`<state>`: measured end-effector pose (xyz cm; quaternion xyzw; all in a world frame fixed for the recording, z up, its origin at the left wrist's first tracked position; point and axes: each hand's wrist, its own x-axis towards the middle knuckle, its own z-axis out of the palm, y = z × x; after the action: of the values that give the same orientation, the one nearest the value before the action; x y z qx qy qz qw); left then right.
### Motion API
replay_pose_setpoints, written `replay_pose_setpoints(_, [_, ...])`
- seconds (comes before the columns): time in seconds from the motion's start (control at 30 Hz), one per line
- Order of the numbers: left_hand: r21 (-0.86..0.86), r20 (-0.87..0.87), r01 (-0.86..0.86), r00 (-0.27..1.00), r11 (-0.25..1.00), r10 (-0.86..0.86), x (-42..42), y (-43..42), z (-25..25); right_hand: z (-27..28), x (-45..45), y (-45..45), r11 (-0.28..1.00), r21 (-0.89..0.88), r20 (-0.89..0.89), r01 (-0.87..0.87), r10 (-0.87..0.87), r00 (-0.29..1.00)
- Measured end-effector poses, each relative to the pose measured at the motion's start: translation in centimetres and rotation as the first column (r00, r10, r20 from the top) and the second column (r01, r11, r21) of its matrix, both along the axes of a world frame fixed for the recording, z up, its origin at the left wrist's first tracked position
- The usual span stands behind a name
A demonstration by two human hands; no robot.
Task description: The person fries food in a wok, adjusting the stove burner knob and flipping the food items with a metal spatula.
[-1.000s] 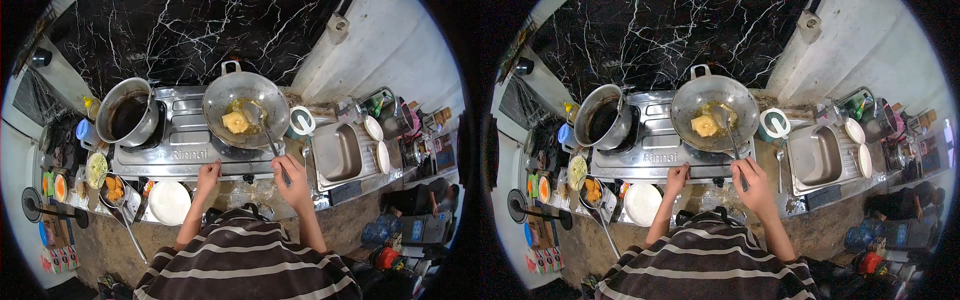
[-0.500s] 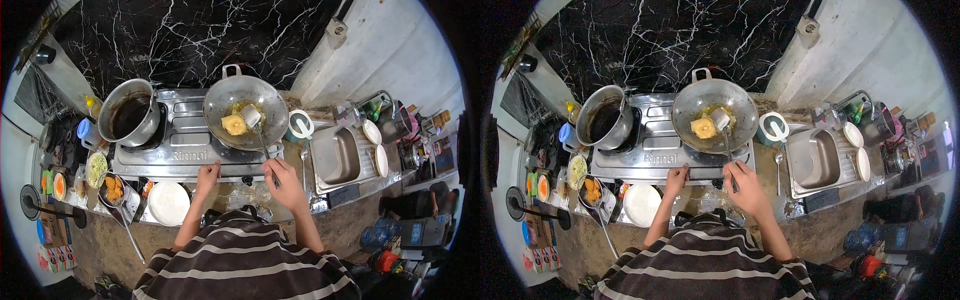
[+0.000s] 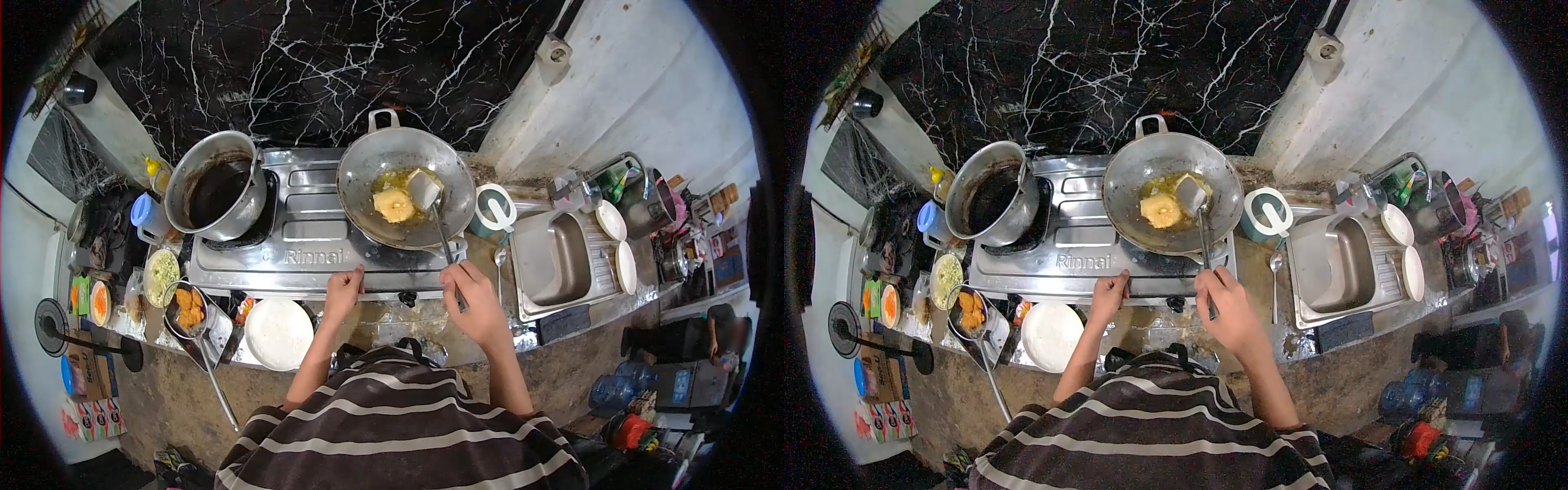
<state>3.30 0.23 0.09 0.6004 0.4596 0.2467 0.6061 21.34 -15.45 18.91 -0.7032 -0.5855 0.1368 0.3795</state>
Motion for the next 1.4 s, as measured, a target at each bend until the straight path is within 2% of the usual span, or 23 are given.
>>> replay_pose_setpoints(0.73, [-0.004,-0.005,-0.005,1.000,1.000,0.005,0.1,-0.2,0.3,1.1,-0.6,-1.4,0.996,-0.022,-0.076,0.087,-0.089,0.993])
replay_pose_setpoints(0.83, [-0.011,0.003,-0.009,1.000,1.000,0.009,0.1,-0.3,0.5,0.9,-0.5,-1.4,0.994,0.003,-0.053,0.113,-0.113,0.992])
replay_pose_setpoints(0.9, [-0.005,0.001,-0.005,1.000,1.000,0.005,0.1,-0.2,0.2,0.6,-0.3,-1.4,0.986,0.107,-0.004,0.126,-0.127,0.992])
replay_pose_setpoints(1.0, [0.003,-0.001,-0.001,1.000,1.000,0.001,0.1,-0.1,0.0,0.9,-0.3,-1.7,0.989,0.038,-0.045,0.145,-0.143,0.989])
replay_pose_setpoints(1.4, [0.032,-0.007,0.018,1.000,0.999,-0.018,0.0,0.0,-0.1,0.9,-0.4,-1.2,0.990,0.090,-0.035,0.105,-0.102,0.994])
